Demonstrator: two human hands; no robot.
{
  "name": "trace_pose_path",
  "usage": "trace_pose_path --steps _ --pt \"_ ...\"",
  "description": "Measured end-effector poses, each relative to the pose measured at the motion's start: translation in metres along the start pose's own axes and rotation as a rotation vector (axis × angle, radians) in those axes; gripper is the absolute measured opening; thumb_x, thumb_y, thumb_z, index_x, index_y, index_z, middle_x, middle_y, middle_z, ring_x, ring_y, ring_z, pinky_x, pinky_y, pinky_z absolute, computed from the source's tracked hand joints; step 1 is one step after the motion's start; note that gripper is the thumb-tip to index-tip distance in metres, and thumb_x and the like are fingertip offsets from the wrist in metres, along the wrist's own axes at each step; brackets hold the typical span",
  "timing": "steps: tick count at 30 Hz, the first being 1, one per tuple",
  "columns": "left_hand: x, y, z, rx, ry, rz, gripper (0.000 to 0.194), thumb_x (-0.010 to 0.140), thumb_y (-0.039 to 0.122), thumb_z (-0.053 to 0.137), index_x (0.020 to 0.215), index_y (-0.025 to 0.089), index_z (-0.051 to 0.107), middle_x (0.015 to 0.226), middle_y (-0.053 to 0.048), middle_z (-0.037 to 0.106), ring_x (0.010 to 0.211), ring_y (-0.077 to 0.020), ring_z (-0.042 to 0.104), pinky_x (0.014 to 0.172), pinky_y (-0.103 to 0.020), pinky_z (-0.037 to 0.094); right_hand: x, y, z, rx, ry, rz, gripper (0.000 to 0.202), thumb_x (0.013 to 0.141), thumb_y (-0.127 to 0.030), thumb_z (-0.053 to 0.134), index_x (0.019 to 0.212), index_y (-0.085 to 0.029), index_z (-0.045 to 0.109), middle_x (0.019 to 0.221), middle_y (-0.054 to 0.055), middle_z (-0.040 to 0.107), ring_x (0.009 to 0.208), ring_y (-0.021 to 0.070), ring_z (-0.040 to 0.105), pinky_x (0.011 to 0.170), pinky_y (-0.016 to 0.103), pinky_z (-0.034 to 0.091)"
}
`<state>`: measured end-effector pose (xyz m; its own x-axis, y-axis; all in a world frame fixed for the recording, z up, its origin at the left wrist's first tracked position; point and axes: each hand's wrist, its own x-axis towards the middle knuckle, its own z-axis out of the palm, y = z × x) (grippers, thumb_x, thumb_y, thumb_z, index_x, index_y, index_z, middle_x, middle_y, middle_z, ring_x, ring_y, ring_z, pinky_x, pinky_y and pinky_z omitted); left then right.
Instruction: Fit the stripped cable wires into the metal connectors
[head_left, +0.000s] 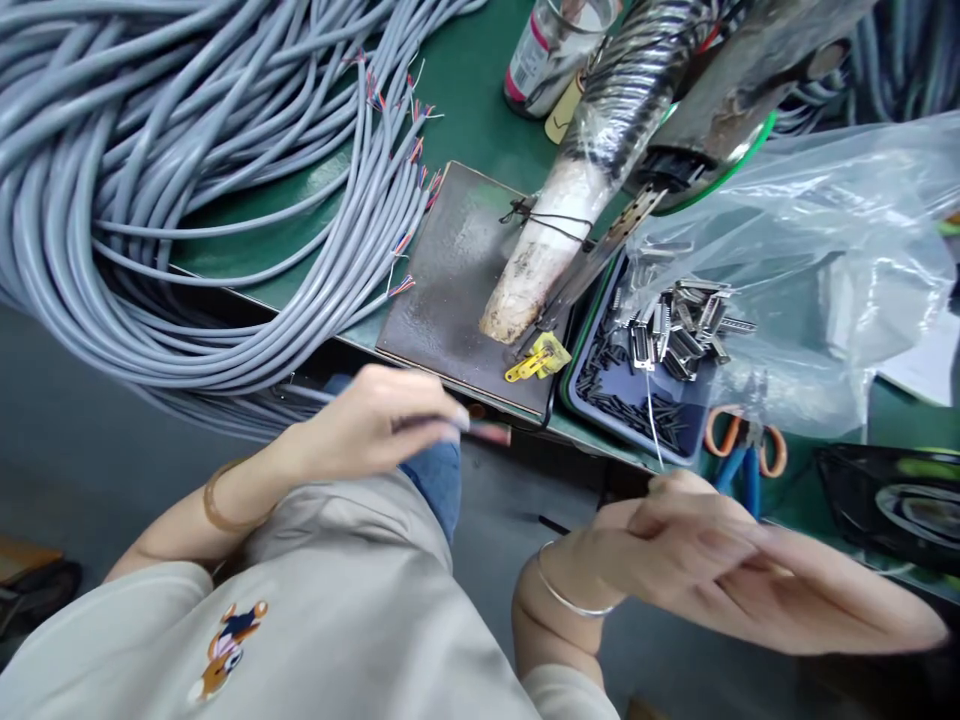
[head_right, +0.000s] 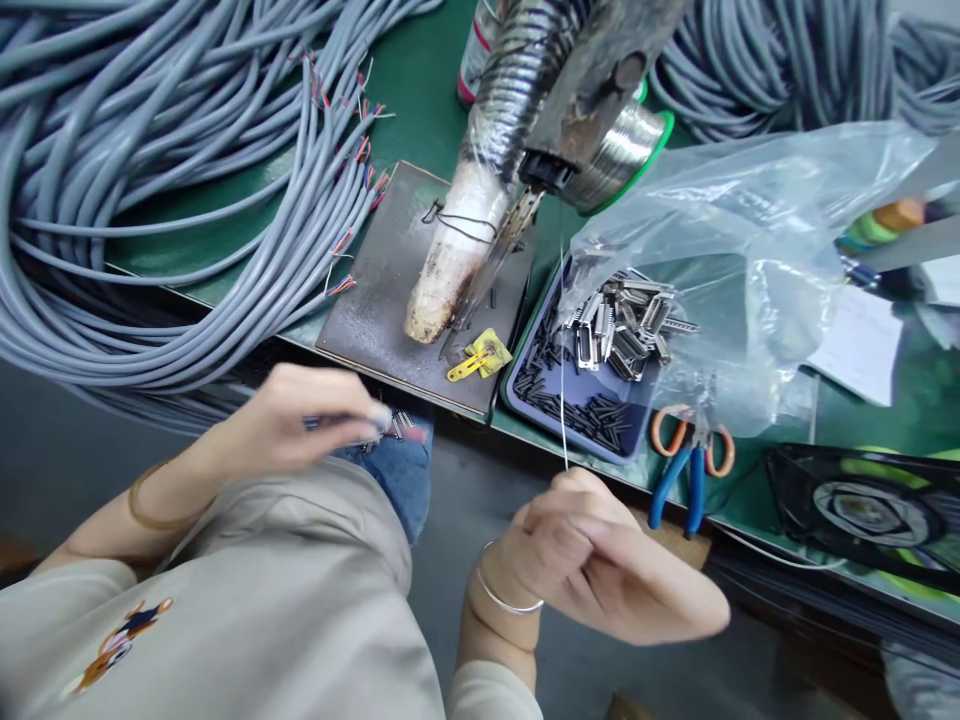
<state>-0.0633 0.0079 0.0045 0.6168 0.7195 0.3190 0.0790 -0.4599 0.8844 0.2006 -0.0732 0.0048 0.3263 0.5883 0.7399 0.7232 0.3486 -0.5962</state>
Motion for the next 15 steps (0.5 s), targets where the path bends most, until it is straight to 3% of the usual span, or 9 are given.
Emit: trace_pose_path --steps 2,4,6,8,12,15 --pt "-0.011 0.01 0.002 -0.266 -0.317 -0.13 0.011 0.094 0.02 0.07 0.089 0.014 0.079 0.082 -0.008 0.079 0.07 -0.0135 0.069 0.068 -0.023 0.052 0.0 0.0 0.004 0.008 0.168 -0.155 0.029 0.092 -0.058 0.068 0.085 -0.03 0.07 0.048 -0.007 0.039 0.036 0.0162 0.043 0.038 0.035 0.038" --pt "-0.015 0.016 0.005 -0.54 -0.465 -0.342 0.016 0.089 0.029 0.078 0.086 0.013 0.078 0.074 -0.007 0.076 0.059 -0.0112 0.063 0.057 -0.021 0.049 0.002 -0.005 0.014 0.004 0.24 -0.188 0.027 0.097 -0.049 0.064 0.089 -0.027 0.077 0.048 -0.006 0.04 0.035 0.0146 0.038 0.039 0.034 0.034" --pt "-0.011 0.02 0.011 -0.806 -0.387 -0.582 0.03 0.082 0.041 0.084 0.085 0.013 0.073 0.065 -0.002 0.068 0.049 -0.0077 0.053 0.047 -0.02 0.042 0.005 -0.014 0.023 -0.033 0.199 -0.149 0.023 0.096 -0.041 0.066 0.092 -0.025 0.082 0.046 -0.005 0.044 0.034 0.0128 0.037 0.038 0.032 0.03" --pt "-0.002 0.023 0.018 -0.969 -0.222 -0.7 0.038 0.078 0.046 0.087 0.084 0.015 0.067 0.065 0.0 0.066 0.043 -0.0046 0.046 0.042 -0.019 0.037 0.009 -0.022 0.027 -0.067 0.089 -0.062 0.019 0.096 -0.035 0.066 0.096 -0.026 0.083 0.048 -0.005 0.052 0.037 0.0131 0.044 0.04 0.03 0.031" --pt "0.019 0.018 0.033 -0.947 0.058 -0.745 0.037 0.073 0.039 0.09 0.082 0.016 0.063 0.062 0.003 0.062 0.039 -0.0034 0.043 0.038 -0.017 0.028 0.011 -0.032 0.025 -0.08 -0.076 0.069 0.014 0.094 -0.027 0.069 0.098 -0.027 0.082 0.059 -0.003 0.064 0.047 0.0124 0.053 0.046 0.027 0.034" --pt "0.026 0.008 0.041 -0.836 0.172 -0.741 0.03 0.073 0.033 0.087 0.084 0.014 0.065 0.06 0.003 0.062 0.04 -0.0027 0.043 0.038 -0.017 0.029 0.006 -0.034 0.027 -0.069 -0.225 0.205 0.01 0.093 -0.023 0.071 0.095 -0.025 0.08 0.073 -0.001 0.071 0.055 0.0109 0.056 0.049 0.026 0.036"
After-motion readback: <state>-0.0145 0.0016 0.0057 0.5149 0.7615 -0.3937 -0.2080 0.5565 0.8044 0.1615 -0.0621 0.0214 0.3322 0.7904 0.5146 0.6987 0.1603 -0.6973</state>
